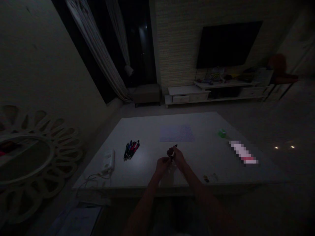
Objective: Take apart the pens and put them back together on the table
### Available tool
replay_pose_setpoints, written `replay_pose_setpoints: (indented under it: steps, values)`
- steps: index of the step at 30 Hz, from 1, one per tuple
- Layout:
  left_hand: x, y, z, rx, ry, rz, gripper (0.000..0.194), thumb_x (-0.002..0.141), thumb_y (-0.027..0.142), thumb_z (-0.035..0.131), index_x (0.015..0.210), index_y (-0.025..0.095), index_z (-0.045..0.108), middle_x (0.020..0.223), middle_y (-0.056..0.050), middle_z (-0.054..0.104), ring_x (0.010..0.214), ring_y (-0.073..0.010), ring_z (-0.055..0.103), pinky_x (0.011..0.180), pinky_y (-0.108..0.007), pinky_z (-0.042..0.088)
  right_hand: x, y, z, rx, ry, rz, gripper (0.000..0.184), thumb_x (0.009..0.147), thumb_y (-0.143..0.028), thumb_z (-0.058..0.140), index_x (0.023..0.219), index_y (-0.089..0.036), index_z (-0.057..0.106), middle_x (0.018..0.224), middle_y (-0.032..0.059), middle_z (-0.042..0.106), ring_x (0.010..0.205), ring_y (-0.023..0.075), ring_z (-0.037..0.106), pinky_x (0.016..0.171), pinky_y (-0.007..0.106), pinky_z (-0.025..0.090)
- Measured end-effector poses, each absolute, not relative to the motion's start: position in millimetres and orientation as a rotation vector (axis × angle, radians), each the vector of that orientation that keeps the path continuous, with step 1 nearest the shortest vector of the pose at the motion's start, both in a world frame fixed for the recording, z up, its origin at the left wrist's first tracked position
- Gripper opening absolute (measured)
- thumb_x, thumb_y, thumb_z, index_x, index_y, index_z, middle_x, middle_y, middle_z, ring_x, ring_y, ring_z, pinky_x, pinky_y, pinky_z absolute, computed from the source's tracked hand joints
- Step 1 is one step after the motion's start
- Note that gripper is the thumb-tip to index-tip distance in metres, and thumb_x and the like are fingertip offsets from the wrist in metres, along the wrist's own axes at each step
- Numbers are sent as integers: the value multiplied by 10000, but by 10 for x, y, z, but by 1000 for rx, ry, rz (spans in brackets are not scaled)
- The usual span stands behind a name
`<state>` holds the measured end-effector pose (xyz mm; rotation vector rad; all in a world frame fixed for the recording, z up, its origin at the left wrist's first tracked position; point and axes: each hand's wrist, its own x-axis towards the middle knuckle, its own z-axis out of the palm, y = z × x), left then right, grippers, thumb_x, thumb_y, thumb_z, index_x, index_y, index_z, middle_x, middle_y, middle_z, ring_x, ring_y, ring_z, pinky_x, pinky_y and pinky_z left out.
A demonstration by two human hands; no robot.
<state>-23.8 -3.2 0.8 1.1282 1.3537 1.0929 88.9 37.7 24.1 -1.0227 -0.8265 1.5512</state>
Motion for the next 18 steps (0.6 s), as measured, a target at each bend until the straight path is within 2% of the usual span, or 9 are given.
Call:
replay_pose_setpoints:
  steps: [4, 7, 11, 16, 18]
  values:
    - [-207, -29, 71, 1120, 1296, 1024, 329, 578, 359, 752, 815, 144, 677, 728, -73, 699, 697, -203, 647, 618, -272, 473, 956, 354, 235, -1148, -984, 1485, 641, 650, -784, 486, 764, -172, 637, 647, 60, 649, 635, 192, 616, 594, 298, 468]
    - [-201, -25, 129, 1057, 1249, 1031, 412, 532, 355, 792, 855, 138, 657, 692, -68, 691, 661, -204, 647, 613, -283, 482, 979, 357, 229, -1178, -1252, 1365, 617, 661, -762, 498, 754, -176, 666, 752, 70, 679, 734, 202, 618, 658, 301, 466]
    - [-215, -6, 158, 850, 1201, 1257, 487, 537, 443, 797, 887, 150, 627, 817, -97, 700, 744, -197, 656, 694, -298, 501, 1005, 296, 201, -1198, -1437, 1346, 616, 701, -749, 455, 745, -172, 668, 748, 59, 681, 743, 205, 610, 674, 308, 455]
    - [-232, 34, 33, 830, 1184, 1262, 499, 529, 469, 798, 858, 134, 629, 829, -96, 678, 746, -202, 642, 681, -308, 495, 1102, 223, 51, -1227, -1428, 1363, 531, 687, -673, 537, 739, -157, 650, 606, 39, 640, 566, 175, 574, 547, 277, 419]
    - [-263, 36, -20, 879, 1265, 1329, 522, 565, 429, 786, 970, 143, 621, 865, -89, 663, 768, -192, 638, 698, -304, 494, 1164, 235, 10, -1269, -1396, 1369, 480, 671, -632, 571, 688, -156, 632, 505, 9, 578, 467, 146, 515, 477, 258, 371]
